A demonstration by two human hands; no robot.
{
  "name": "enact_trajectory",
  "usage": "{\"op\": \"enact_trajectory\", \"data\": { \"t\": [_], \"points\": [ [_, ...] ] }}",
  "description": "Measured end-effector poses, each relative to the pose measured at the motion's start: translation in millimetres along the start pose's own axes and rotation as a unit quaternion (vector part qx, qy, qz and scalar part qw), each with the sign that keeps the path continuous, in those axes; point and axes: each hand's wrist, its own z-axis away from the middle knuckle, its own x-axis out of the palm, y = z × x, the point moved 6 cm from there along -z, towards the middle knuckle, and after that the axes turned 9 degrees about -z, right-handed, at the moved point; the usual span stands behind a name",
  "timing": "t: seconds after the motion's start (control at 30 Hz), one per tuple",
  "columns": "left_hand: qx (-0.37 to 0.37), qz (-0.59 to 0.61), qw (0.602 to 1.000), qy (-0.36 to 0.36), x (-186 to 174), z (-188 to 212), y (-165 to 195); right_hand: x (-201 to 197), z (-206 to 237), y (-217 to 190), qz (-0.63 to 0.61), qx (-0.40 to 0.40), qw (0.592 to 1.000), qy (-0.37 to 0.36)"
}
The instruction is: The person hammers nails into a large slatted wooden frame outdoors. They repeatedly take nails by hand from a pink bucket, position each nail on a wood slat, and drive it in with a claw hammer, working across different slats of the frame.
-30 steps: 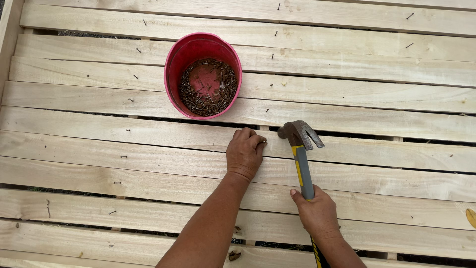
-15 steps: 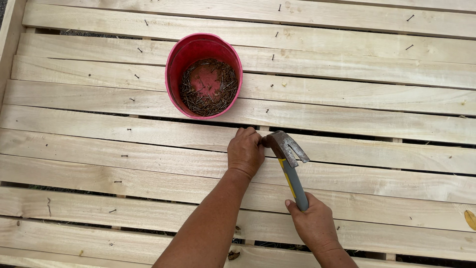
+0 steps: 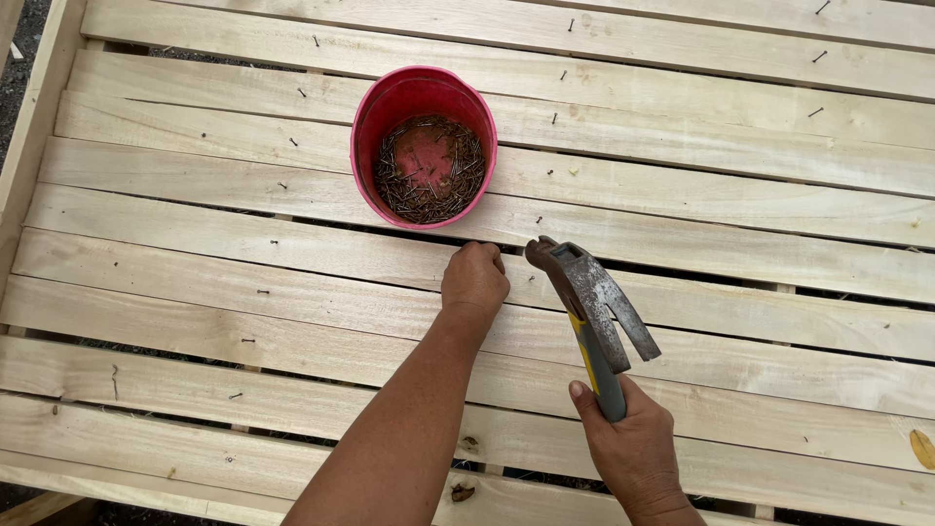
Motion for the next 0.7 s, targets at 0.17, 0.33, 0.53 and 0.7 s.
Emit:
{"op": "enact_trajectory", "data": {
  "t": [0.17, 0.33, 0.53, 0.7],
  "points": [
    [0.007, -0.015, 1.0, -0.025, -2, -1, 1, 29, -18, 5, 0.048, 0.049, 0.997, -0.035],
    [0.019, -0.03, 0.999, -0.007, -5, 0, -4, 24, -27, 10, 0.037, 0.071, 0.994, -0.067],
    [0.024, -0.015, 1.0, -0.003, 2, -1, -3, 7, -14, 16, -0.033, 0.032, 0.999, -0.014],
    [0.02, -0.01, 1.0, -0.004, 1, -1, 0, 24, -28, 20, 0.061, 0.067, 0.995, -0.031]
  ]
}}
